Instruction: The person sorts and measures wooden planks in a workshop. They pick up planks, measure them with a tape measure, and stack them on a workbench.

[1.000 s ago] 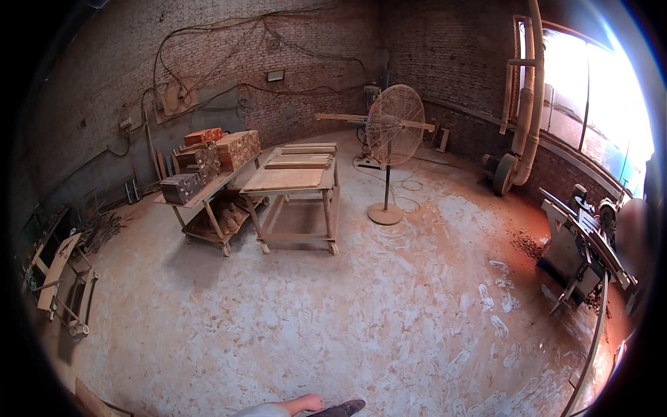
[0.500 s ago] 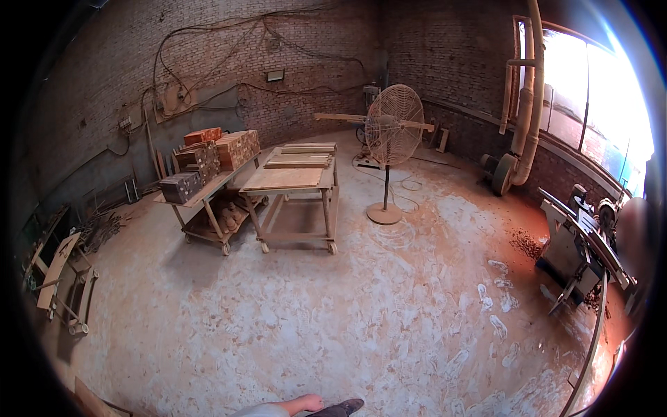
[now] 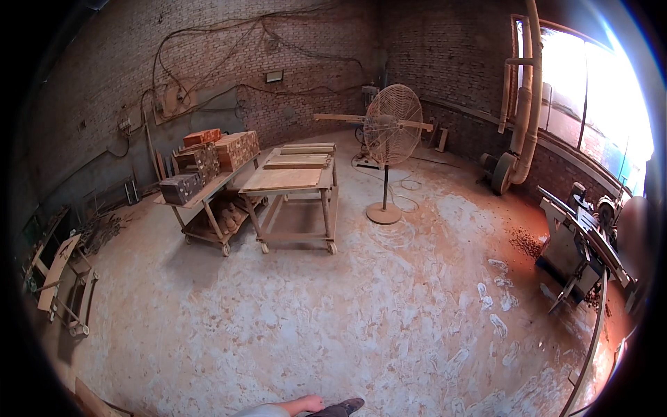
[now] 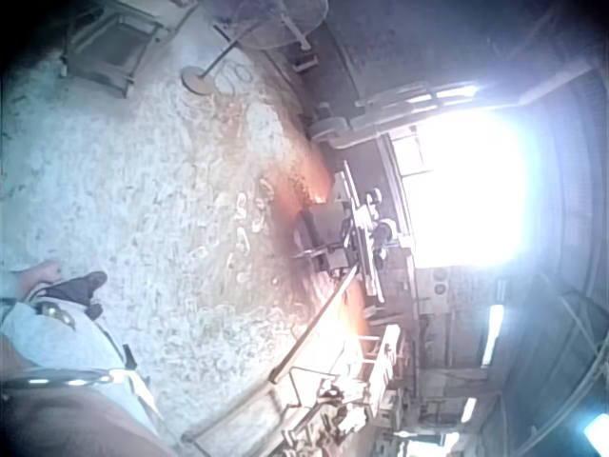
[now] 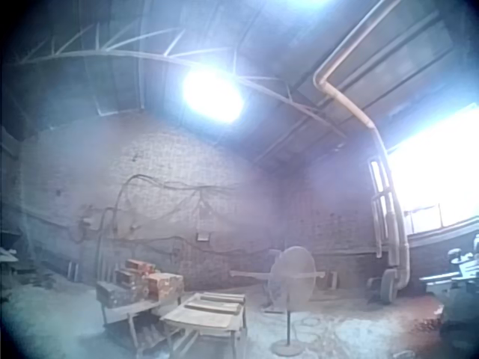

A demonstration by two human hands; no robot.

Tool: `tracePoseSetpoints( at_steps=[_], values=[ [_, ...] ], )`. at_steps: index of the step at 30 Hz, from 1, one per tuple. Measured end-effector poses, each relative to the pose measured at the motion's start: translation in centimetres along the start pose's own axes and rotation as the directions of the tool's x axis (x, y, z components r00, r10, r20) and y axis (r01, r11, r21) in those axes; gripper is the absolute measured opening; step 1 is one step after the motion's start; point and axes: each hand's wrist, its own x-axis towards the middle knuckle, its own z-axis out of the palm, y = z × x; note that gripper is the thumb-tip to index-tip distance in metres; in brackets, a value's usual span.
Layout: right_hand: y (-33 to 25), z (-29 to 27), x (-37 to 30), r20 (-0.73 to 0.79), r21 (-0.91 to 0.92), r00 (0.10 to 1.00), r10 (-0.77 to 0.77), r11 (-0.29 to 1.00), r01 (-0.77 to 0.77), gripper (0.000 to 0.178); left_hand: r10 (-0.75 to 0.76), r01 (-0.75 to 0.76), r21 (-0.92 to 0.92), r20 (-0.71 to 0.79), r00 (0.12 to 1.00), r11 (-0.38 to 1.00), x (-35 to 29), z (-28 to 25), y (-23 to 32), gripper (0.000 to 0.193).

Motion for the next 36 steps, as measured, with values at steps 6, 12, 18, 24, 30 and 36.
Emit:
tracePoseSetpoints(
  at_steps=[6, 12, 18, 24, 30, 36],
  values=[
    [0.0, 0.0, 0.1, -0.003, -0.004, 1.000, -0.002, 1.000, 0.002, 0.037, -0.027, 0.027, 0.000, 0.031, 0.999, 1.000, -0.1, -0.5, 0.3, 0.047],
    [-0.1, 0.2, 0.1, -0.001, -0.010, 1.000, -0.006, 1.000, 0.006, 0.037, -0.012, 0.013, -0.031, 0.025, 1.000, 0.999, -0.2, -0.6, 0.1, 0.047],
    [-0.4, 0.3, 0.1, -0.006, -0.014, 1.000, -0.010, 1.000, 0.010, 0.037, 0.020, -0.021, -0.015, -0.020, 1.000, 1.000, -0.1, -0.3, -0.3, 0.045],
    [-0.8, 0.7, 0.0, -0.001, -0.019, 1.000, -0.010, 1.000, 0.010, 0.037, 0.042, -0.041, 0.039, -0.005, 0.999, 0.998, 0.5, -0.3, -1.5, 0.046],
    [-1.4, 0.8, 0.1, -0.010, -0.029, 1.000, -0.010, 1.000, 0.010, 0.038, 0.009, -0.009, -0.011, -0.013, 1.000, 1.000, 1.1, -0.8, -1.5, 0.045],
    [-2.1, 1.2, 0.1, 0.001, -0.044, 1.000, -0.009, 0.999, 0.009, 0.038, -0.003, 0.003, -0.006, -0.005, 1.000, 1.000, 0.8, -1.4, -2.3, 0.046]
  ],
)
